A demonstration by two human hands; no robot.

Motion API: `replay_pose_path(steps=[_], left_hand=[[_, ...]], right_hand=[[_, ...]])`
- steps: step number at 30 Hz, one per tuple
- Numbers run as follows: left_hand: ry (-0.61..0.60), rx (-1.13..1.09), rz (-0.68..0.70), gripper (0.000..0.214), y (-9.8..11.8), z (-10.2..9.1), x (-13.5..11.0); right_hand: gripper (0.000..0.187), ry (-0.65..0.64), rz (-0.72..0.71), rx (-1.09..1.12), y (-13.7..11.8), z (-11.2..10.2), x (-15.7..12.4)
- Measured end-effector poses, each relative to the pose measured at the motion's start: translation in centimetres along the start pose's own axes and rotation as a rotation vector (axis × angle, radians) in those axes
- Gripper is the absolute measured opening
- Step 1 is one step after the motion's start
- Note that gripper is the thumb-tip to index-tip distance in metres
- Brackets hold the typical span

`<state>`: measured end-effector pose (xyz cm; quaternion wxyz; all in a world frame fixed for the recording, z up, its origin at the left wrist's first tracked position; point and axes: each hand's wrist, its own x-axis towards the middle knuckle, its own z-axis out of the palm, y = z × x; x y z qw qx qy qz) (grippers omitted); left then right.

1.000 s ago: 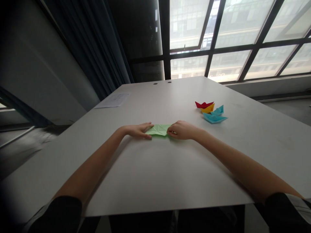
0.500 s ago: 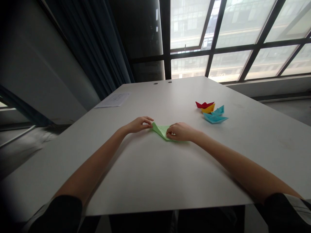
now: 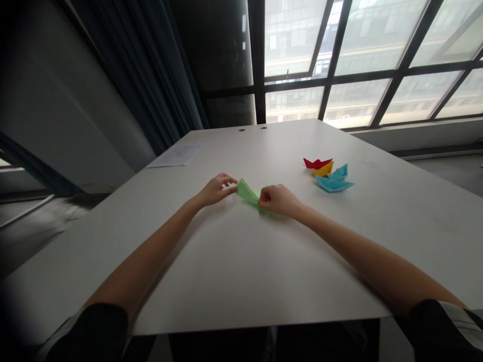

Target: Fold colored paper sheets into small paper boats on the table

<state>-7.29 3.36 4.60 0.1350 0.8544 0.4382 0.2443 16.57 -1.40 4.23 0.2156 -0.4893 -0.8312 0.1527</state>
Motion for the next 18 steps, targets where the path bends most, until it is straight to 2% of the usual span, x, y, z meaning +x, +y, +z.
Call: replay_pose_path(steps=[4, 7, 11, 14, 18], left_hand=[[-0.009, -0.036, -0.145, 0.053, -0.3, 0.0, 0.2], [-0.131, -0.271, -0.341, 0.064, -0.6, 0.0, 0.1], [-0.282, -0.659, -0.555, 0.072, -0.7, -0.2, -0.2], [-0.313, -0.825, -0.611, 0.073, -0.6, -0.7, -0.5], [-0.328, -0.830, -0.605, 0.058, -1.1, -0.8, -0.7]], right_hand=[[0.023, -0.011, 0.112, 0.273, 0.3, -0.1, 0.4], [0.028, -0.058, 0.212, 0.557, 0.4, -0.4, 0.6], [0.023, -0.086, 0.354, 0.937, 0.3, -1.0, 0.8], [0.013, -0.082, 0.435, 1.210, 0.6, -1.7, 0.9], [0.003, -0.047, 0.550, 1.426, 1.2, -2.7, 1.0]])
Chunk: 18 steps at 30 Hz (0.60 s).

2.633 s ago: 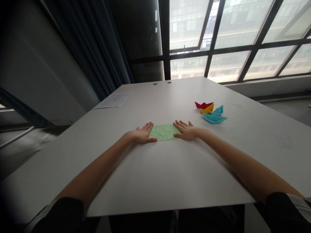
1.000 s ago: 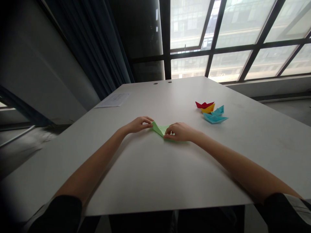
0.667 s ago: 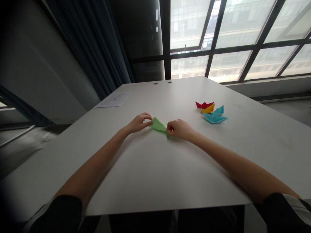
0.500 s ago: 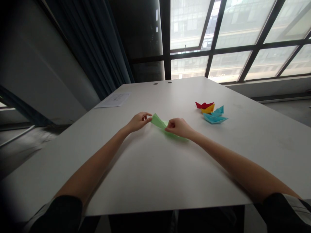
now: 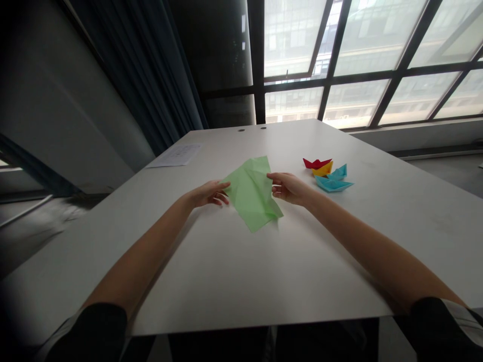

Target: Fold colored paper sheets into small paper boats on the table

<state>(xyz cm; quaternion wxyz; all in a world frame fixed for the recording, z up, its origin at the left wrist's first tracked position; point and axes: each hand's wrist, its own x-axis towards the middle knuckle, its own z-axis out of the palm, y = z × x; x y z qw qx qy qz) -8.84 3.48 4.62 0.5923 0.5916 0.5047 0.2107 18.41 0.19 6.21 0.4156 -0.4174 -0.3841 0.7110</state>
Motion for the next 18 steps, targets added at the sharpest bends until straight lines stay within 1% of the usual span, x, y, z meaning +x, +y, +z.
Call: replay_pose_path(steps=[2, 4, 7, 9, 10, 12, 14, 16, 18], left_hand=[[0.028, 0.029, 0.031, 0.050, -0.4, -0.3, 0.3], [0.073, 0.024, 0.048, 0.043, -0.8, -0.5, 0.6], [0.139, -0.017, 0.039, 0.037, -1.2, -0.9, 1.1], [0.156, -0.030, 0.017, 0.037, -1.5, -1.0, 1.2], [0.152, -0.026, 0.001, 0.037, -1.5, -1.1, 1.2], [0.141, 0.012, -0.034, 0.037, -1.7, -1.1, 1.2], [0.149, 0.074, -0.046, 0.037, -1.7, -1.0, 1.1], [0.191, 0.116, -0.023, 0.037, -1.7, -0.9, 1.1], [0.238, 0.124, 0.007, 0.041, -1.7, -0.9, 1.2]], right_hand=[[0.006, 0.025, 0.039, 0.037, -0.5, -0.5, 0.0], [0.009, 0.028, 0.070, 0.023, -0.8, -1.2, 0.2], [0.009, 0.058, 0.097, -0.093, -0.6, -2.9, 1.1], [0.005, 0.161, 0.032, -0.232, -0.1, -4.2, 1.9], [0.005, 0.189, 0.000, -0.311, 0.2, -4.8, 2.2], [0.009, 0.204, -0.001, -0.474, 0.9, -5.8, 2.9], [0.014, 0.225, -0.042, -0.634, 1.5, -6.3, 3.3], [0.020, 0.193, -0.125, -0.774, 1.9, -6.4, 3.5], [0.027, 0.128, -0.204, -0.877, 2.1, -6.4, 3.6]])
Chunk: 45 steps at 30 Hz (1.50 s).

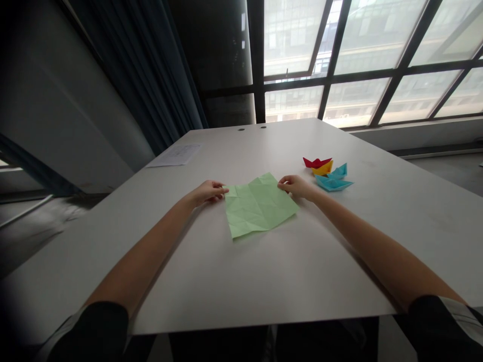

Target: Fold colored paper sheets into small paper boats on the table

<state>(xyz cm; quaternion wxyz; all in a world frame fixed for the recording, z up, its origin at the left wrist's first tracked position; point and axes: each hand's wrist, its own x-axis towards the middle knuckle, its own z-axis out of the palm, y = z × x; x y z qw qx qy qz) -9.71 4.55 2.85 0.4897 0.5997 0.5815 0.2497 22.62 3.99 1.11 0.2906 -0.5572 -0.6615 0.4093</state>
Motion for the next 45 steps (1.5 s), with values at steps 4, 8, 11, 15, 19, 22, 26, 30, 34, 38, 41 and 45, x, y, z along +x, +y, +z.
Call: replay_pose_path(steps=[4, 8, 11, 15, 19, 22, 26, 30, 34, 38, 41, 45], left_hand=[[0.030, -0.004, 0.006, 0.049, -0.1, 0.0, 0.2], [-0.048, -0.041, 0.013, 0.046, -0.2, 0.2, 0.2], [-0.026, -0.081, 0.008, 0.035, -0.4, 0.5, 0.3], [0.087, -0.103, -0.004, 0.025, -0.9, 0.7, 0.8], [0.158, -0.151, 0.037, 0.022, -1.1, 0.6, 0.9], [0.154, -0.153, 0.063, 0.022, -0.9, 0.7, 0.7], [0.138, -0.060, 0.126, 0.020, -0.8, 0.8, 0.8], [0.175, -0.016, 0.179, 0.016, -1.1, 0.8, 1.0], [0.192, -0.004, 0.180, 0.020, -1.5, 0.5, 1.4], [0.180, 0.039, 0.246, 0.018, -1.9, 0.2, 1.9], [0.195, 0.135, 0.289, 0.018, -2.3, 0.1, 2.2], [0.232, 0.285, 0.334, 0.020, -2.4, -0.1, 2.0]], right_hand=[[0.037, -0.029, -0.080, -0.071, 0.0, 0.1, 0.0], [0.046, -0.053, -0.066, -0.073, -0.1, -0.1, -0.1], [0.065, -0.163, -0.040, -0.124, -0.4, -0.5, -0.5], [0.112, -0.240, -0.075, -0.244, -0.7, -0.6, -1.0], [0.098, -0.252, -0.102, -0.287, -0.4, -0.7, -0.6], [0.054, -0.160, -0.149, -0.370, -0.1, -1.1, 0.1], [0.034, 0.016, -0.165, -0.405, 0.3, -1.7, 0.7], [0.045, -0.047, -0.147, -0.344, 0.5, -1.9, 0.3], [0.044, -0.075, -0.166, -0.425, 0.7, -1.9, 0.1], [0.026, -0.026, -0.227, -0.446, 1.3, -2.1, 0.5], [0.019, 0.007, -0.272, -0.482, 1.7, -2.2, 0.8], [0.014, 0.039, -0.363, -0.534, 1.8, -2.0, 0.9]])
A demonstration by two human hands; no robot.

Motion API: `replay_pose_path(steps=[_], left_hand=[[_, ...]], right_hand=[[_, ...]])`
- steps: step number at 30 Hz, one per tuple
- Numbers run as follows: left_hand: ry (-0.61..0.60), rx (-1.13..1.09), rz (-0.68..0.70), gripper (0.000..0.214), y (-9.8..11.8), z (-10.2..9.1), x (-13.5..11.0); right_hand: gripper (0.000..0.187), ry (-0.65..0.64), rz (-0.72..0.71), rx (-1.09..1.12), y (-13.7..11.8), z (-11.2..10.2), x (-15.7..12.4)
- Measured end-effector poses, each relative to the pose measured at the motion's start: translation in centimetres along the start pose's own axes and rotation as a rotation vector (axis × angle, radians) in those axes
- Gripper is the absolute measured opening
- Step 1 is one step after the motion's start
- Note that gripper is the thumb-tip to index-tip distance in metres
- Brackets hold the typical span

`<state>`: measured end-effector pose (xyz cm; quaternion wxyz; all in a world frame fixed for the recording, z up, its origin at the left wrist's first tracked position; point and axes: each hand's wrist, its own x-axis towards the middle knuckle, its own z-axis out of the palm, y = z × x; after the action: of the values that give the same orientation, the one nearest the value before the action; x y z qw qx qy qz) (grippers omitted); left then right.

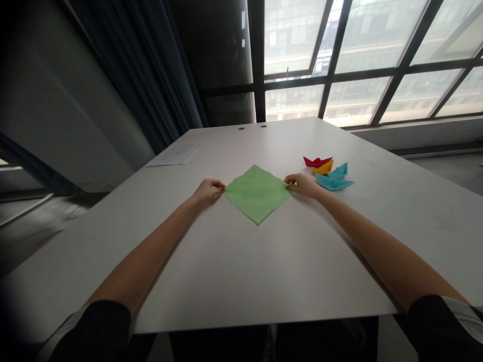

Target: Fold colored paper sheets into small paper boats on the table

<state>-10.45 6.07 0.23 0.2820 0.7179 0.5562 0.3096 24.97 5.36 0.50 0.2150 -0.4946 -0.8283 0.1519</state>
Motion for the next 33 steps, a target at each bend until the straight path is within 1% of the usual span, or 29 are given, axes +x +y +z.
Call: replay_pose_path(steps=[5, 7, 10, 12, 14, 17, 19, 22, 24, 25, 27, 29, 33], left_hand=[[0.047, 0.202, 0.096, 0.018, 0.4, -0.4, -0.5], [0.042, 0.299, 0.156, 0.020, 0.3, -0.5, -0.6], [0.004, 0.412, 0.217, 0.026, -0.1, -0.6, -0.4], [-0.014, 0.456, 0.232, 0.029, -0.3, -0.6, -0.4], [-0.013, 0.504, 0.230, 0.031, -0.1, -0.6, -0.5], [0.004, 0.594, 0.216, 0.028, 1.1, -0.3, -0.8], [0.001, 0.627, 0.234, 0.029, 2.6, 0.4, -1.2], [-0.054, 0.619, 0.275, 0.031, 5.0, 2.4, -2.3], [-0.091, 0.633, 0.287, 0.038, 6.2, 4.2, -3.2], [-0.116, 0.646, 0.272, 0.042, 6.6, 5.0, -3.6], [-0.197, 0.666, 0.207, 0.051, 7.1, 6.4, -4.4], [-0.240, 0.672, 0.147, 0.055, 7.1, 7.3, -4.9], [-0.261, 0.666, 0.093, 0.060, 6.9, 7.6, -5.3]], right_hand=[[0.017, 0.065, -0.092, -0.102, -0.4, 0.0, -0.1], [0.022, 0.058, -0.123, -0.145, -0.4, -0.1, -0.2], [0.034, 0.009, -0.183, -0.186, 0.1, 0.1, -0.2], [0.041, -0.026, -0.208, -0.201, 0.5, 0.3, -0.2], [0.045, -0.031, -0.215, -0.214, 0.5, 0.3, -0.1], [0.044, -0.001, -0.229, -0.238, -0.5, 0.3, 0.2], [0.039, 0.018, -0.242, -0.237, -2.0, 0.5, 0.2], [0.035, 0.005, -0.245, -0.191, -4.8, 1.4, -0.1], [0.044, -0.051, -0.225, -0.175, -6.4, 2.4, -0.5], [0.050, -0.094, -0.229, -0.172, -7.0, 2.9, -0.8], [0.060, -0.173, -0.225, -0.190, -7.6, 3.9, -1.3], [0.065, -0.232, -0.209, -0.207, -7.6, 4.6, -1.7], [0.069, -0.283, -0.161, -0.224, -7.3, 5.0, -1.9]])
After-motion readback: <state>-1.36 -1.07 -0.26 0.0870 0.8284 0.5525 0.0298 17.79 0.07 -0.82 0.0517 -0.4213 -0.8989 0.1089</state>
